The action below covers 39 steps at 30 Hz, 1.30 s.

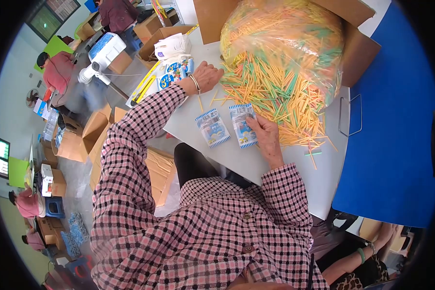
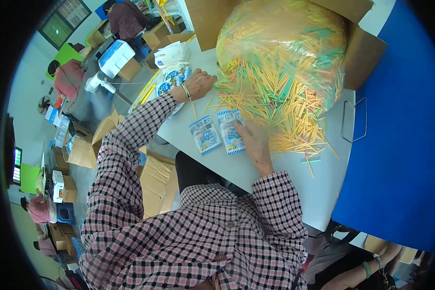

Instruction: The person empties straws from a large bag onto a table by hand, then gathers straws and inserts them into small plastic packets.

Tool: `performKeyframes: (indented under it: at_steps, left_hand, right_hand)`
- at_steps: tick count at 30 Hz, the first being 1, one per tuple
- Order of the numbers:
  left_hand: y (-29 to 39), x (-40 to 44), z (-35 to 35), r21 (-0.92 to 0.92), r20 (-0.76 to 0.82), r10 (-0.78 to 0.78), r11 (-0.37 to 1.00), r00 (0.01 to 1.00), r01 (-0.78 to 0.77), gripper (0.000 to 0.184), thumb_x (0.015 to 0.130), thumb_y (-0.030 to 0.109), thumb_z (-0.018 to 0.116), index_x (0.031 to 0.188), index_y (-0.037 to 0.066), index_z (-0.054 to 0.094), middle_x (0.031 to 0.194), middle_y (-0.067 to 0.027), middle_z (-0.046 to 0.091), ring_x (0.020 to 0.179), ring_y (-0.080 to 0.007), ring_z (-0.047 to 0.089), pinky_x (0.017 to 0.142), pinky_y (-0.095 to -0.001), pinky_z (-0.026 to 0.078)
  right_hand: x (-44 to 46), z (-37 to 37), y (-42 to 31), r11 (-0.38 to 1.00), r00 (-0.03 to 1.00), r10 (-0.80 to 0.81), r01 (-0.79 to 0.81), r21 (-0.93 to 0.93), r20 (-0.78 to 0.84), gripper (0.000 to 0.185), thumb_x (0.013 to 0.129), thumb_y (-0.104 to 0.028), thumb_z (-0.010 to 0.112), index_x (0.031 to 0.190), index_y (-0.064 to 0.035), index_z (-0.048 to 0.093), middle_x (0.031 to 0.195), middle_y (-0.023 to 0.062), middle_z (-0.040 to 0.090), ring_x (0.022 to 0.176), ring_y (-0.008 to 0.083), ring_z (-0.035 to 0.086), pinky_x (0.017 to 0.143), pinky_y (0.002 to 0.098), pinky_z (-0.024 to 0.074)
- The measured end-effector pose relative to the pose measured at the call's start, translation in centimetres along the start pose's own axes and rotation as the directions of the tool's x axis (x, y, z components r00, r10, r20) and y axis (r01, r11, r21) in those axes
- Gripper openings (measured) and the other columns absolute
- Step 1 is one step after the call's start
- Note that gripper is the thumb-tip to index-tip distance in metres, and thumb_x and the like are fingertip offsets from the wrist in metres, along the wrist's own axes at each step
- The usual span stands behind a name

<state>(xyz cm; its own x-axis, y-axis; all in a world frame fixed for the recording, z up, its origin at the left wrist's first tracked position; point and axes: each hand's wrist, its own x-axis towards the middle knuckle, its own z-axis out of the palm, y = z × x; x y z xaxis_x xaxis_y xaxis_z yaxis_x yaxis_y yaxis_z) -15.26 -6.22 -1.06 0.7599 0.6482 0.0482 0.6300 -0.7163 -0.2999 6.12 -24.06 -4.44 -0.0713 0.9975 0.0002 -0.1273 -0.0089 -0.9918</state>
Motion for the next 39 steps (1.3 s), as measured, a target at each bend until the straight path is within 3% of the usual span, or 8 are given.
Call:
performKeyframes:
  at_steps: [4,9,12,13,16,25,32,39]
  left_hand:
    - [0.9,0.0,-1.9,-0.377,0.104,-0.221,0.893,0.97,0.244,0.013,0.085,0.016,0.046,0.085,0.003,0.05,0.077,-0.0135,0.06,0.078,-0.0256,0.059,0.069,-0.0364,0.042]
    - [1.2,0.2,-1.4,-0.824,0.088,-0.121,0.549,0.989,0.141,0.027,0.09,0.024,0.05,0.102,0.0,0.052,0.092,-0.011,0.063,0.089,-0.0194,0.059,0.073,-0.0343,0.044]
    - [2.6,0.1,-1.7,-0.99,0.131,-0.154,0.029,0.979,0.137,0.031,0.091,0.025,0.049,0.109,0.0,0.052,0.1,-0.0127,0.062,0.093,-0.0185,0.059,0.078,-0.0335,0.047]
    - [2.9,0.2,-1.9,-0.991,0.128,-0.15,0.03,0.98,0.134,0.031,0.091,0.025,0.049,0.109,0.0,0.052,0.1,-0.0127,0.062,0.093,-0.0185,0.059,0.078,-0.0335,0.047]
    - [4.1,0.4,-2.6,-0.915,0.166,-0.15,-0.391,0.975,0.096,0.029,0.092,0.025,0.047,0.108,0.001,0.053,0.106,-0.0134,0.06,0.098,-0.02,0.058,0.083,-0.0312,0.047]
    - [7.7,0.3,-8.0,-0.842,0.143,-0.094,-0.535,0.985,0.071,0.031,0.091,0.026,0.05,0.108,0.0,0.053,0.105,-0.0107,0.059,0.099,-0.0173,0.057,0.086,-0.0283,0.046]
    - [9.1,-0.4,-8.4,-0.938,0.08,-0.062,-0.344,0.995,0.054,0.033,0.091,0.029,0.052,0.111,0.003,0.053,0.102,-0.0018,0.057,0.093,-0.0087,0.052,0.086,-0.0257,0.042]
    - [10.0,-1.5,-8.9,-0.927,0.088,-0.002,-0.366,0.996,0.081,0.036,0.09,0.029,0.052,0.117,0.005,0.051,0.105,-0.0003,0.056,0.097,-0.0081,0.051,0.088,-0.0263,0.041]
  right_hand:
    - [0.2,-0.2,-0.3,0.998,0.999,0.011,-0.008,0.068,-0.035,0.02,0.086,-0.015,0.058,0.095,0.0016,0.063,0.079,-0.0011,0.063,0.065,0.0026,0.054,0.058,0.0171,0.0439]
    - [0.3,-0.4,-0.4,0.98,0.995,0.06,-0.043,0.194,-0.079,0.019,0.085,-0.014,0.06,0.094,0.0013,0.064,0.079,0.0007,0.064,0.065,0.0041,0.057,0.058,0.0183,0.0456]
    - [0.3,-0.6,-0.9,0.973,0.992,0.069,-0.044,0.225,-0.102,0.018,0.084,-0.014,0.061,0.093,0.0011,0.064,0.079,0.0008,0.064,0.064,0.0044,0.057,0.057,0.0186,0.046]
    - [0.3,-0.7,-1.0,0.97,0.991,0.074,-0.045,0.24,-0.113,0.018,0.083,-0.014,0.061,0.093,0.0009,0.064,0.079,0.0008,0.064,0.064,0.0045,0.057,0.056,0.0187,0.0463]
    - [0.5,-0.7,-1.2,0.965,0.986,0.108,-0.073,0.251,-0.128,0.018,0.083,-0.015,0.061,0.093,0.0006,0.064,0.078,0.0006,0.064,0.063,0.0044,0.057,0.056,0.0184,0.0463]
    - [-0.1,-1.1,-2.3,0.963,0.99,0.122,-0.102,0.248,-0.065,0.02,0.085,-0.017,0.061,0.095,0.0003,0.064,0.079,-0.0002,0.064,0.064,0.0035,0.057,0.057,0.0166,0.0454]
    - [-0.1,-1.2,-2.1,0.977,0.995,0.096,-0.095,0.192,0.007,0.023,0.086,-0.018,0.059,0.098,0.0003,0.064,0.08,-0.0002,0.064,0.065,0.0028,0.056,0.057,0.0163,0.044]
    - [0.0,-1.7,-1.5,0.992,0.995,0.083,-0.088,0.091,0.059,0.025,0.087,-0.02,0.057,0.101,0.0001,0.063,0.082,0.0,0.063,0.069,0.0032,0.056,0.061,0.0172,0.0439]
